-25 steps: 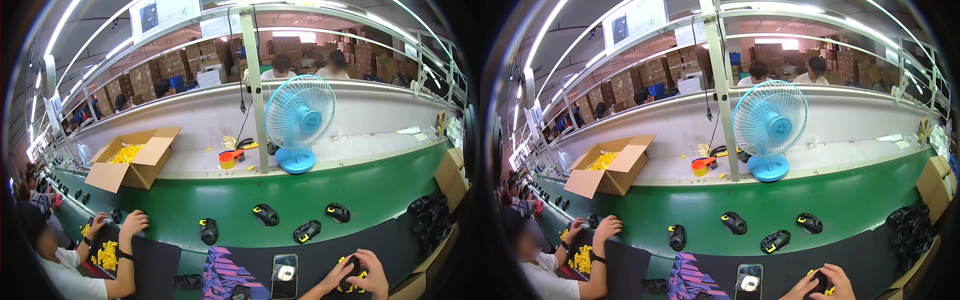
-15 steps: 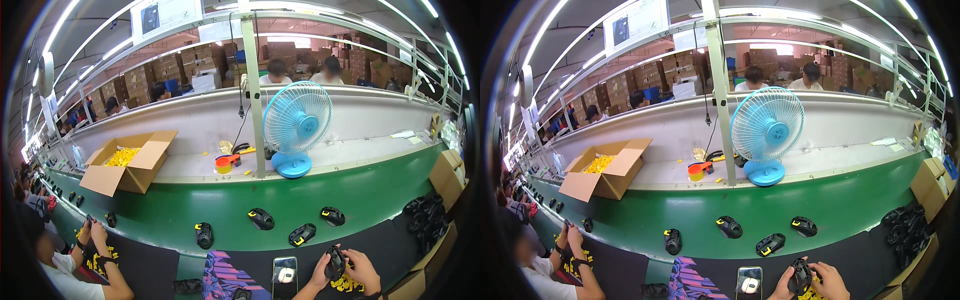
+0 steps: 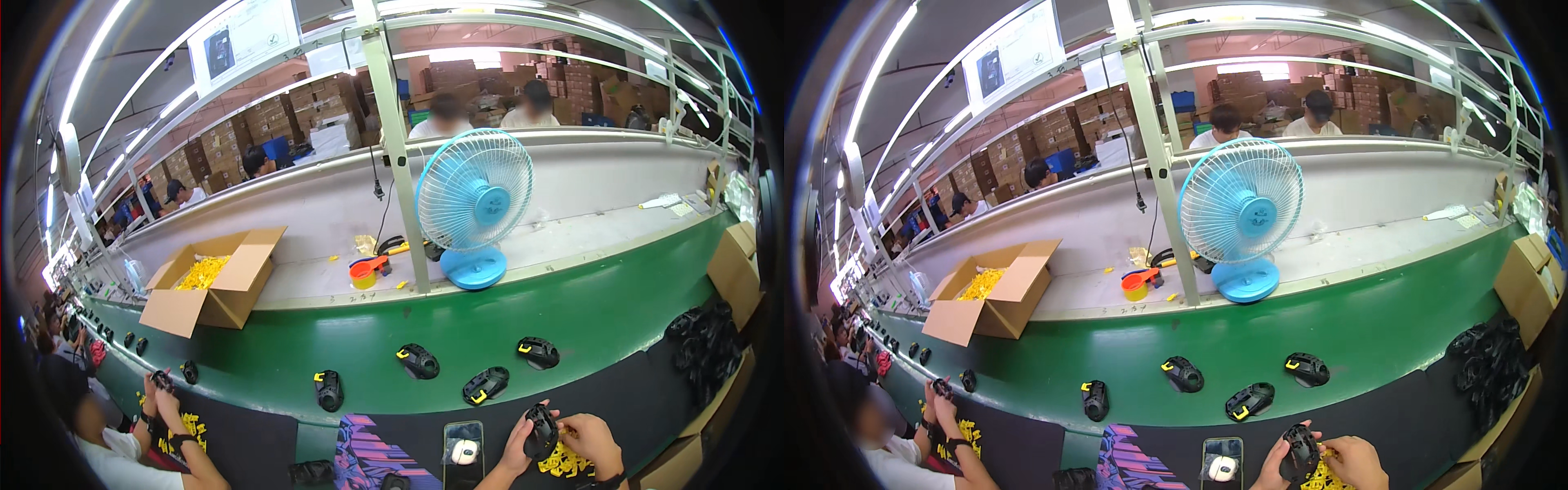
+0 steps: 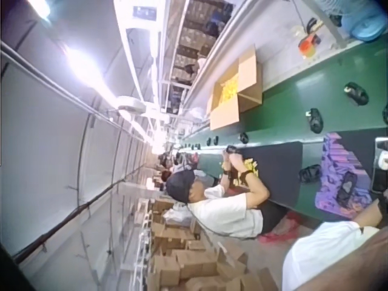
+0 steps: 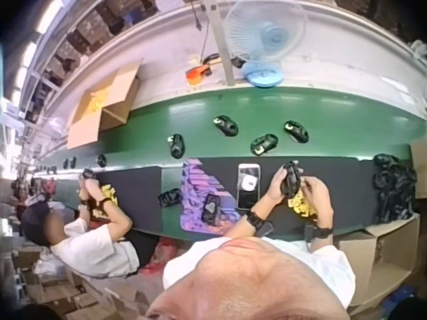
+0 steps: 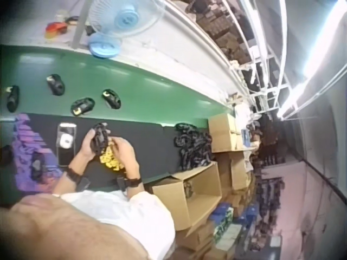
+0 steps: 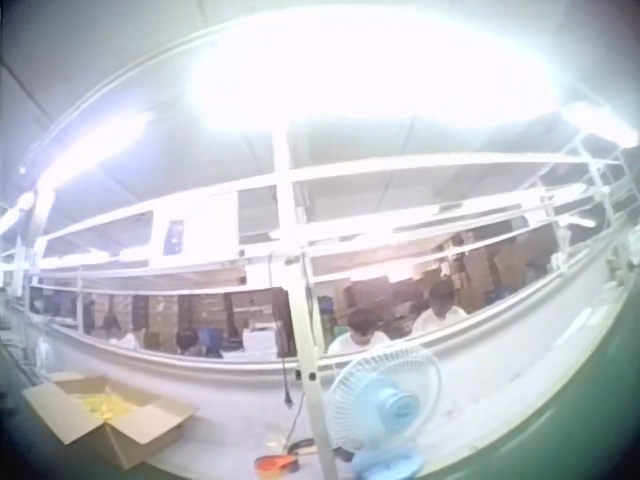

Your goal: Assembling small electronic components, specifically inserting yellow plastic clips into black plastic housings.

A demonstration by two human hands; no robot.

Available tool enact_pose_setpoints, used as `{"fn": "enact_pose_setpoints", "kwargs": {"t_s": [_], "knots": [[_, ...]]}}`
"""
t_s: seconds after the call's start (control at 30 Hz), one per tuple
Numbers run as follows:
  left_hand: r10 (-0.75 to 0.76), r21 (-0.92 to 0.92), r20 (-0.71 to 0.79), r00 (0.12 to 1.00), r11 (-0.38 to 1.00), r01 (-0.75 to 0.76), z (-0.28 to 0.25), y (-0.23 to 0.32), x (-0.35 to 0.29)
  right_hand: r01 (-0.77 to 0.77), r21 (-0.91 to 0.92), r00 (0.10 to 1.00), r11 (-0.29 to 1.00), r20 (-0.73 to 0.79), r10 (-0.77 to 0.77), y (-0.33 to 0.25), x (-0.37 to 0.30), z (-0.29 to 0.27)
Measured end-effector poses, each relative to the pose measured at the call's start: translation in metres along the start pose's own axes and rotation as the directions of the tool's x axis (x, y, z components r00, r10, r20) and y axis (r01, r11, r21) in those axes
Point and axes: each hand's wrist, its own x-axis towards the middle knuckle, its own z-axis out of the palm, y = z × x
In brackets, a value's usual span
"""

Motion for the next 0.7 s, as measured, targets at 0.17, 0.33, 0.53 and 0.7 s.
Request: {"fn": "enact_pose_setpoints", "kwargs": {"t_s": [0.17, 0.33, 0.53, 0.7], "knots": [[0.025, 0.113, 0.01, 1.0, 0.993, -0.026, 0.004, 0.01, -0.002, 0.007, -0.051, 0.994, 0.999, 0.113, -0.001, 0.016, 0.006, -0.013], [0.042, 0.154, -0.001, 0.999, 0.987, -0.041, 0.004, 0.005, 0.002, -0.013, 0.07, 0.995, 0.997, 0.097, 0.006, 0.026, 0.0, -0.021], [0.07, 0.214, 0.003, 0.998, 0.975, -0.069, 0.008, 0.0, 0.001, 0.164, 0.176, 0.985, 0.971, 0.022, -0.17, 0.046, -0.01, -0.03], [0.107, 0.318, -0.009, 0.994, 0.943, -0.098, 0.034, -0.006, 0.002, 0.185, 0.314, 0.971, 0.931, 0.088, -0.222, 0.061, -0.01, -0.041]]}}
